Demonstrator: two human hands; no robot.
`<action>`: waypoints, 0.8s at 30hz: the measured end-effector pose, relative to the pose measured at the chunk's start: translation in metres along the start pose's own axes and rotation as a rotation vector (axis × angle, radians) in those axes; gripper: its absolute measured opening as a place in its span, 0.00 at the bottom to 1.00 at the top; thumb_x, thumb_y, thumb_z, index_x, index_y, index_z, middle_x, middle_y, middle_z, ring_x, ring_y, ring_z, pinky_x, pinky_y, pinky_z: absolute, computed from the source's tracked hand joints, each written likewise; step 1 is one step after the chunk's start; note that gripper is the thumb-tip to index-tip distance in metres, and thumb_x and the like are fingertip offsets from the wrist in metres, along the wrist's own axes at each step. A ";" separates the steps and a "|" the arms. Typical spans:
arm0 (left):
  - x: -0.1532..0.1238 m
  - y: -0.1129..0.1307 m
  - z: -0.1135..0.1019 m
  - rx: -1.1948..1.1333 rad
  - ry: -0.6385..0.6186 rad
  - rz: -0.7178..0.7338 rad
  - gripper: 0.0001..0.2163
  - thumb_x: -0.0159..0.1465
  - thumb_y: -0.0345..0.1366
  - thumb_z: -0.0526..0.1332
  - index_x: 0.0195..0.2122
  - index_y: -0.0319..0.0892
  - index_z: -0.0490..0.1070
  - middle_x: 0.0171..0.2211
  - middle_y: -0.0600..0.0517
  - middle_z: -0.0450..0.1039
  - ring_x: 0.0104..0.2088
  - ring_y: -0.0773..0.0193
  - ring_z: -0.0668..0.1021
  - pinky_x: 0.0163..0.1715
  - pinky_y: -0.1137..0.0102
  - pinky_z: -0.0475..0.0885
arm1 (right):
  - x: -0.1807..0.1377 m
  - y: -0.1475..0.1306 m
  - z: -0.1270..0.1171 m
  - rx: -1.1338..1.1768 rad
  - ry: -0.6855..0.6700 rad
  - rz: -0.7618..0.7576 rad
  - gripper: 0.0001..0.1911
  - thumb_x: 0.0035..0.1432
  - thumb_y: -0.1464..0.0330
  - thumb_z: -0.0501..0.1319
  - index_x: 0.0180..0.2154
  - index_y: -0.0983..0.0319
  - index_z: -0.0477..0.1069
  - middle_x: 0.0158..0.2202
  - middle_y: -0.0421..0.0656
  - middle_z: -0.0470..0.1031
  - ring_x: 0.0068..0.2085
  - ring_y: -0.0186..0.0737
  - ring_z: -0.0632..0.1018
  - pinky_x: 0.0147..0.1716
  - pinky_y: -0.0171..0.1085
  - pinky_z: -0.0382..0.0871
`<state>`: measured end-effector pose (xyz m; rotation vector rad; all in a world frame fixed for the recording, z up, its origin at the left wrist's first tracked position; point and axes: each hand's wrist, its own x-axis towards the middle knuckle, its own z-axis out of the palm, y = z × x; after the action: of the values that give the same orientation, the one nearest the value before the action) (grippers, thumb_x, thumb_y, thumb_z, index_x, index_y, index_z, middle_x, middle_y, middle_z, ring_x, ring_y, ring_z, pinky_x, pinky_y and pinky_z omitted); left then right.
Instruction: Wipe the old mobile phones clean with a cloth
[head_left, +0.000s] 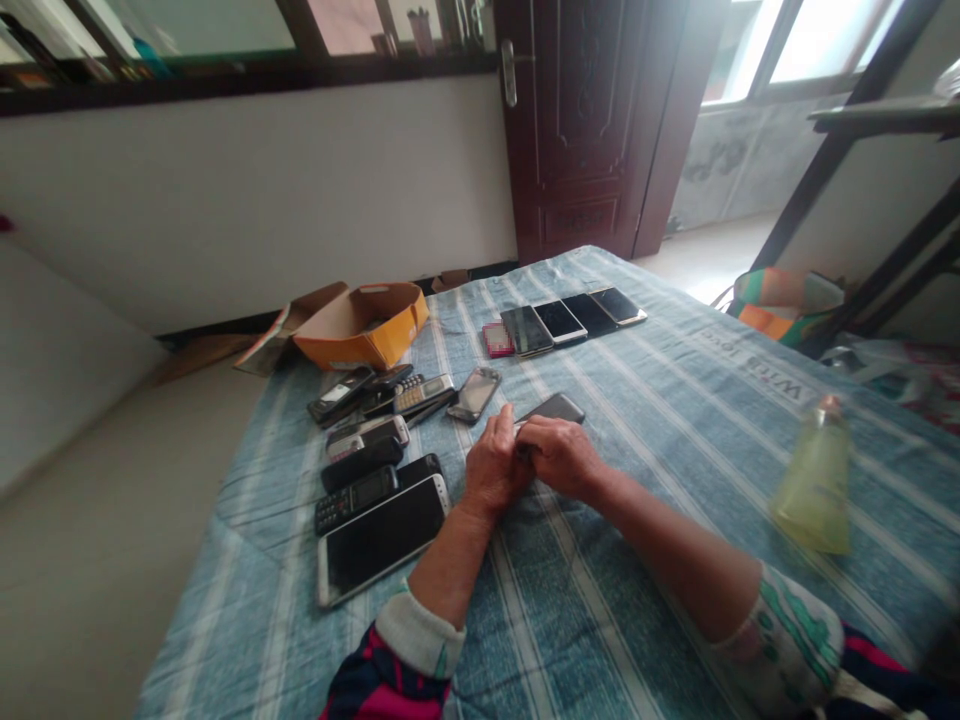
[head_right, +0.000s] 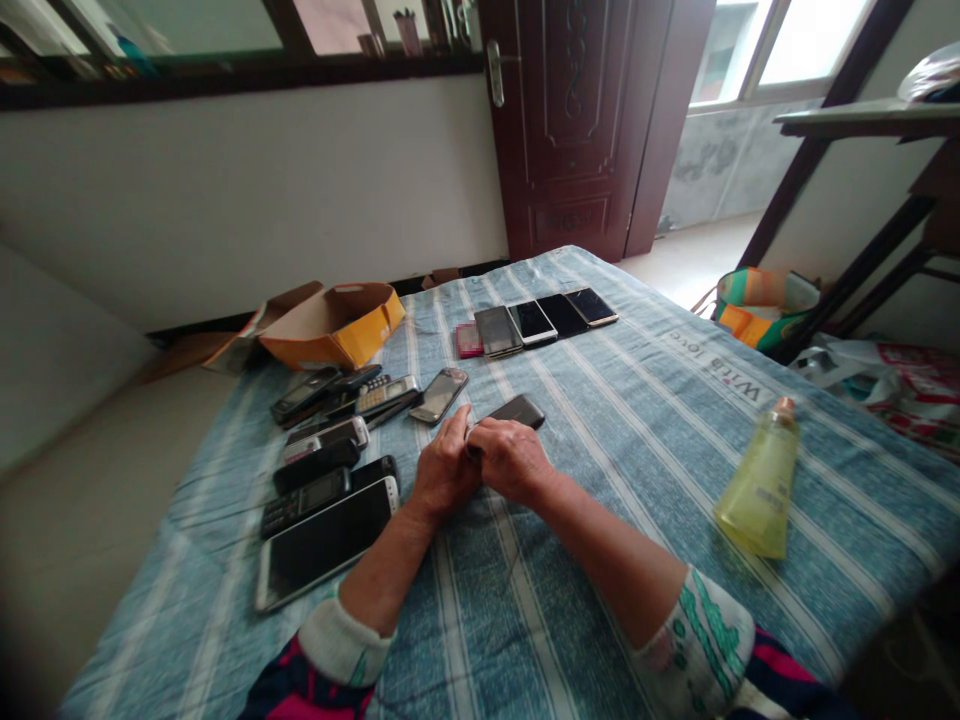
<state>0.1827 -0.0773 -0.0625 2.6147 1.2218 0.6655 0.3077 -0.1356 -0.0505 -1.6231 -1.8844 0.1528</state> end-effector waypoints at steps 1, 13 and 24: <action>0.000 0.000 0.000 0.004 -0.004 -0.003 0.27 0.60 0.35 0.57 0.60 0.32 0.58 0.48 0.38 0.72 0.45 0.51 0.78 0.40 0.64 0.75 | -0.001 0.000 -0.002 0.013 -0.001 -0.006 0.11 0.52 0.78 0.54 0.28 0.61 0.73 0.29 0.41 0.74 0.31 0.35 0.72 0.30 0.33 0.57; 0.000 0.001 -0.002 -0.007 -0.024 0.003 0.38 0.54 0.46 0.69 0.60 0.34 0.57 0.50 0.39 0.71 0.48 0.48 0.77 0.43 0.62 0.75 | 0.003 0.034 -0.012 -0.058 0.235 0.218 0.14 0.52 0.79 0.52 0.30 0.60 0.74 0.33 0.43 0.76 0.34 0.37 0.73 0.33 0.33 0.60; 0.001 0.003 0.000 0.016 -0.010 -0.027 0.29 0.59 0.39 0.61 0.60 0.32 0.59 0.50 0.37 0.71 0.48 0.48 0.77 0.43 0.62 0.75 | -0.006 -0.001 -0.004 -0.100 0.067 0.152 0.12 0.52 0.77 0.54 0.27 0.58 0.73 0.30 0.41 0.76 0.30 0.35 0.72 0.29 0.34 0.55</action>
<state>0.1850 -0.0785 -0.0616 2.6069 1.2621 0.6394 0.3087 -0.1427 -0.0493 -1.8170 -1.7429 0.0687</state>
